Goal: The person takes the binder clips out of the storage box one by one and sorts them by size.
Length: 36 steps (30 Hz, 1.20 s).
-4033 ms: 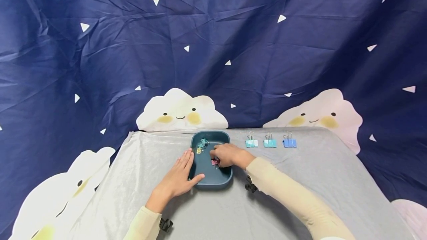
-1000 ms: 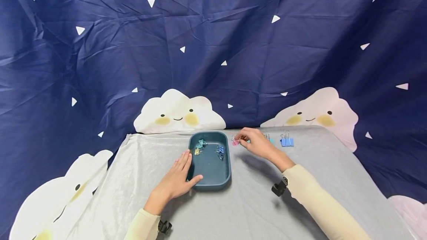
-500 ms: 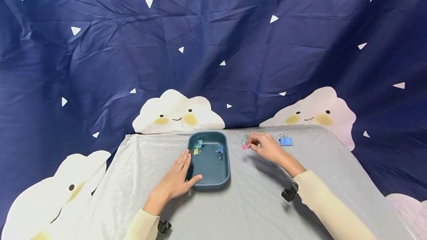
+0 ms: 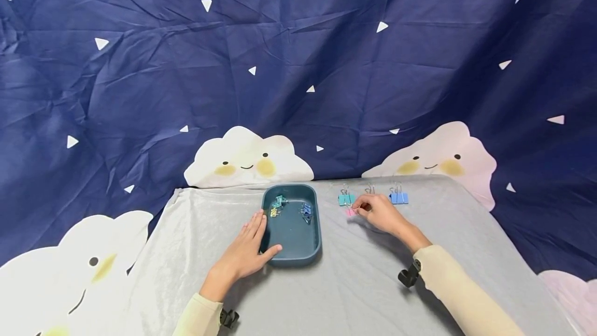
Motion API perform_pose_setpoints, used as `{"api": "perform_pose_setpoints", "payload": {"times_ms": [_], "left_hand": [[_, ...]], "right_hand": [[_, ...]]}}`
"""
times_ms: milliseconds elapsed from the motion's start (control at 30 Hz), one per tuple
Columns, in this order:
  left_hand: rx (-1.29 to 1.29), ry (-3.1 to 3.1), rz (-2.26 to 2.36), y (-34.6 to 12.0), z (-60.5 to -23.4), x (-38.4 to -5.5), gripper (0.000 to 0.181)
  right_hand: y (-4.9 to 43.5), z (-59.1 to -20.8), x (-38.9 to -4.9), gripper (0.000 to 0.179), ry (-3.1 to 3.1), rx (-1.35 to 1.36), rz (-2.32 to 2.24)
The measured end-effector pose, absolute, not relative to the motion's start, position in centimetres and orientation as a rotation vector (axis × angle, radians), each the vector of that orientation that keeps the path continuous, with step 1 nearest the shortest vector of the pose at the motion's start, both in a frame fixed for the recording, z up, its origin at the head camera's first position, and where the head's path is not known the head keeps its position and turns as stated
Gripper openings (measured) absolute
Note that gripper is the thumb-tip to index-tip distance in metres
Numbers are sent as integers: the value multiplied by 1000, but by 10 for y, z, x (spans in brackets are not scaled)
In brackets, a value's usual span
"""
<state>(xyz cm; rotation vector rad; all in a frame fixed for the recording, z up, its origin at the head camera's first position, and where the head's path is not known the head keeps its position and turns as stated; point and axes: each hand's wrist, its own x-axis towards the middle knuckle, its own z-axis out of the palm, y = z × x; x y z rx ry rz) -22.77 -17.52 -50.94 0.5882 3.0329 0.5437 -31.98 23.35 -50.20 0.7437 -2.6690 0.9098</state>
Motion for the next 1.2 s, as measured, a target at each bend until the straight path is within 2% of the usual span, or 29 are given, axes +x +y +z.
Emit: {"api": "perform_pose_setpoints", "payload": {"times_ms": [600, 967, 1200], "left_hand": [[561, 3028, 517, -176, -511, -229, 101], [573, 3032, 537, -175, -511, -229, 101], [575, 3030, 539, -176, -509, -228, 101]], "right_hand": [[235, -539, -328, 11, -2704, 702, 860], [234, -542, -329, 3, -2766, 674, 857], [234, -543, -330, 5, -2759, 671, 888]]}}
